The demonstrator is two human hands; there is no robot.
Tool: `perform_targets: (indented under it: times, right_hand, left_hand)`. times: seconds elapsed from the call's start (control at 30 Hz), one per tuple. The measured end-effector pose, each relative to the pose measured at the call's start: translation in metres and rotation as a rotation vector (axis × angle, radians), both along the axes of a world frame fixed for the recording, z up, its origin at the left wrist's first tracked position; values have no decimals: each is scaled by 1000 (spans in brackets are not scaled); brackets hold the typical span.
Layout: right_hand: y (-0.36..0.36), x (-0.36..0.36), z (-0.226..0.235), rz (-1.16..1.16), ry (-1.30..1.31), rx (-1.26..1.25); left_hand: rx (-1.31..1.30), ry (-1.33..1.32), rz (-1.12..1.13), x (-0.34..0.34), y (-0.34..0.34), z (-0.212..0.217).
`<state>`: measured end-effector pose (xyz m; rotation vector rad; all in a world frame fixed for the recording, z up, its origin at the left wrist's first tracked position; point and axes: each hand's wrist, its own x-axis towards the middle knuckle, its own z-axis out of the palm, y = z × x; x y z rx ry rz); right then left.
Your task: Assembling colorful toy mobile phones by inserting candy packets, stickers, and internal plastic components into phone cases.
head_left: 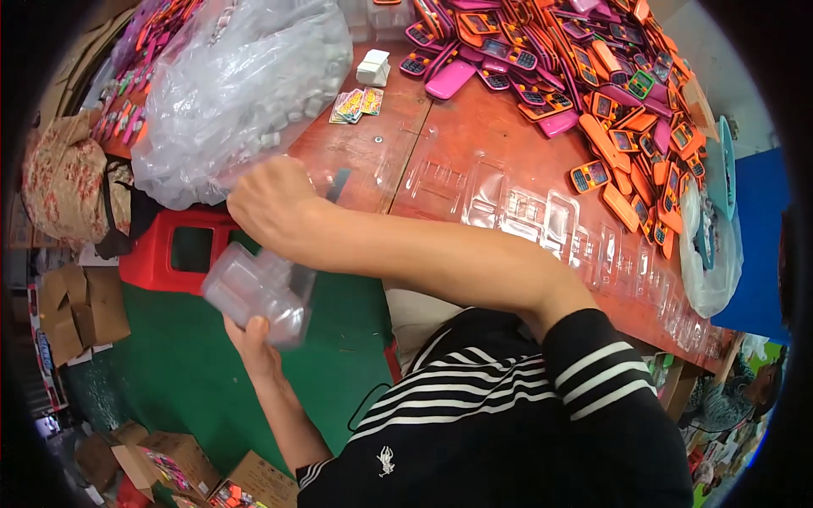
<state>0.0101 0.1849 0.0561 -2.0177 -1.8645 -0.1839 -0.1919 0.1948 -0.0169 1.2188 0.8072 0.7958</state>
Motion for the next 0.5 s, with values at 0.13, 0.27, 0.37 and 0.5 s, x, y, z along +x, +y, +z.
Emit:
perform_targets:
  times: [0.13,0.27,0.37,0.5]
  right_hand:
    - [23,3,-40,-101,-303,224]
    - [43,42,-58,-202,55,-83]
    - [29,48,-45,-198,107,-100]
    - [-28,45,-12,-94,404,-22]
  left_hand:
    - [-124,-84,31,-14,-15,-3]
    - [-183,-126,49,-19,-18,-7]
    - [-195,-155,52,-25,-11,-18]
    - [-345,-114,165,-20,-4,-23]
